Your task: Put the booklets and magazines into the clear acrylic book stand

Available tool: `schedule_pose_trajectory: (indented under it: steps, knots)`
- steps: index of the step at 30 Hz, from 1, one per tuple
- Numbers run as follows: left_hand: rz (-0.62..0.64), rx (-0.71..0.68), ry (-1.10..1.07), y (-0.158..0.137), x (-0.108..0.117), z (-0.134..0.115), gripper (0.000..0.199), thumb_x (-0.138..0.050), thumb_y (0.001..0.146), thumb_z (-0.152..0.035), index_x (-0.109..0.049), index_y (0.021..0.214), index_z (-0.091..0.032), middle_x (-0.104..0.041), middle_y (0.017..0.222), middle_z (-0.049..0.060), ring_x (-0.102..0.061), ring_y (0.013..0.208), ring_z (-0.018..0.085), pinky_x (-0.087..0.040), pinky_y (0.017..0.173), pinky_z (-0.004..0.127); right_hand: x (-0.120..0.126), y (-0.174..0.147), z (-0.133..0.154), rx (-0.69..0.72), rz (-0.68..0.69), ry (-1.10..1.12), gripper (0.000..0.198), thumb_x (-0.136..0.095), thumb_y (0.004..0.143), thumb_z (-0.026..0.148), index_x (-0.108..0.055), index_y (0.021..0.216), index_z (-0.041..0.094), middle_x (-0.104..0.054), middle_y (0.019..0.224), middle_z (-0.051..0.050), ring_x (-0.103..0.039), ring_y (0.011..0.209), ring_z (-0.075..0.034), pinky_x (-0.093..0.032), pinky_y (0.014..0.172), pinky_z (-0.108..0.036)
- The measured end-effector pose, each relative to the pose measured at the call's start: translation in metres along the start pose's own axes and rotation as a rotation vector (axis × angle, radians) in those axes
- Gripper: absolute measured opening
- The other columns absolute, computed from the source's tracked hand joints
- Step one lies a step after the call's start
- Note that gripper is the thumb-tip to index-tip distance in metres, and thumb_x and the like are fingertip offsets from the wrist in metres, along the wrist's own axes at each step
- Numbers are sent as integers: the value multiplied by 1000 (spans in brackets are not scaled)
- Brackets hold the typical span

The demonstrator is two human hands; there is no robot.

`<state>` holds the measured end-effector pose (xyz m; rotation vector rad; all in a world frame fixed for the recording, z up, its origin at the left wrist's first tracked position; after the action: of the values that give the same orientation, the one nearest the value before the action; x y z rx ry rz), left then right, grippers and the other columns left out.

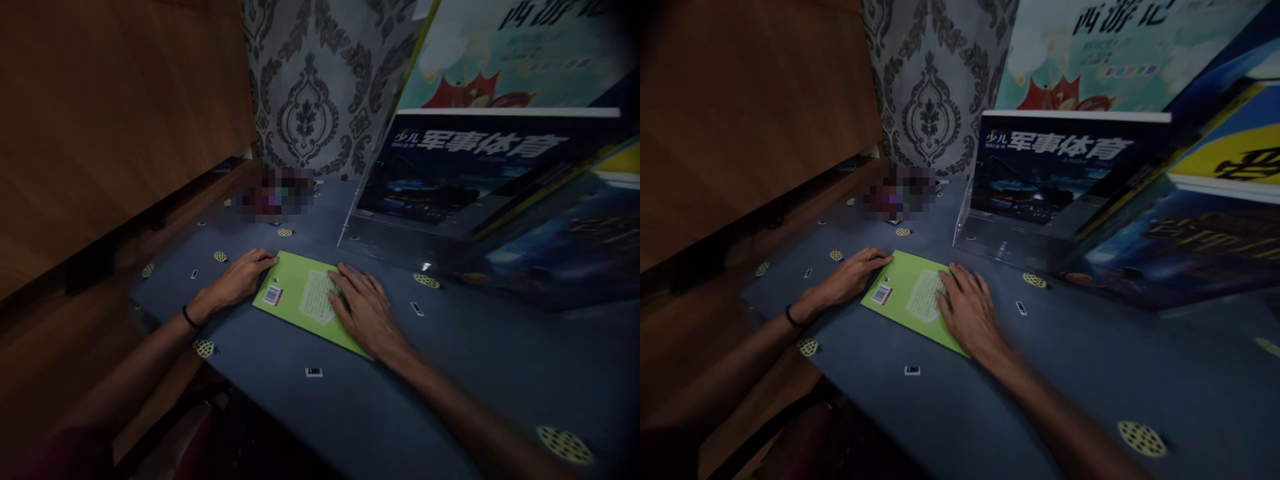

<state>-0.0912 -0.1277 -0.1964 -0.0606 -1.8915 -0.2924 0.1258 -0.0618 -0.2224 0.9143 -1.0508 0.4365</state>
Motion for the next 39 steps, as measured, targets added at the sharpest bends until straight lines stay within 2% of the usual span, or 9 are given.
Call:
schedule_pose_trajectory:
  steps: [3,7,11,18,24,29,35,39]
  knots:
    - [12,-2,5,-4,1,-1,59,-36,90,2,-57,140,-21,-63,136,9,-57,125,21,-47,110,41,0,0,0,-7,6,-4,46,-36,104,34,-64,134,15,-62,145,-16,-57,134,-31,-42,113,-53]
    - [45,-5,-53,-14,1,-1,68,-35,86,6,-55,143,-24,-58,146,7,-54,135,20,-45,115,42,-1,-1,-1,-7,40,22,45,-37,103,34,-63,136,17,-60,148,-15,-55,136,-31,-40,114,-55]
    - [61,26,-24,-22,1,-5,70,-39,84,5,-53,146,-23,-55,152,8,-52,140,22,-45,117,44,-2,0,-3,-25,49,34,46,-38,102,33,-63,137,16,-59,149,-16,-54,137,-32,-40,114,-57]
    - [39,44,18,-48,2,-13,69,-38,88,4,-50,149,-26,-50,157,8,-52,142,24,-48,115,47,-3,0,-4,-16,56,55,46,-37,103,34,-62,138,19,-58,149,-15,-53,138,-32,-39,115,-58]
    - [40,-51,21,-82,13,-33,67,-35,92,1,-46,153,-27,-52,156,9,-51,143,24,-47,116,50,-4,1,-4,-47,60,52,47,-38,102,34,-63,137,15,-58,150,-16,-52,139,-32,-38,116,-57]
    - [8,-64,25,-95,14,-38,59,-34,100,-6,-46,153,-29,-54,153,10,-52,142,25,-49,115,49,-4,1,-4,-35,58,62,46,-38,102,34,-63,137,16,-58,150,-15,-52,140,-31,-38,115,-57]
    - [-62,-78,28,-92,14,-38,46,-36,103,-13,-57,143,-25,-61,146,10,-55,140,25,-49,115,50,-3,1,-6,-40,65,84,46,-38,101,33,-64,136,17,-57,150,-16,-51,140,-33,-39,114,-60]
    - [-32,-63,50,-70,18,-42,32,-38,105,-20,-67,119,-20,-65,141,10,-56,138,25,-50,115,49,5,-9,-13,-55,38,96,45,-40,101,34,-66,133,16,-58,148,-18,-52,139,-34,-43,111,-58]
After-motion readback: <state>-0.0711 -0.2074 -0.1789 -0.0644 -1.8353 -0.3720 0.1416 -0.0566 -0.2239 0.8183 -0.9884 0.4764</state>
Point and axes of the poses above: each hand's wrist, its own y-axis towards the middle knuckle, its own x-axis out of the back of the hand, z = x × y, the point moved 7 cm from there along y, towards the middle knuckle
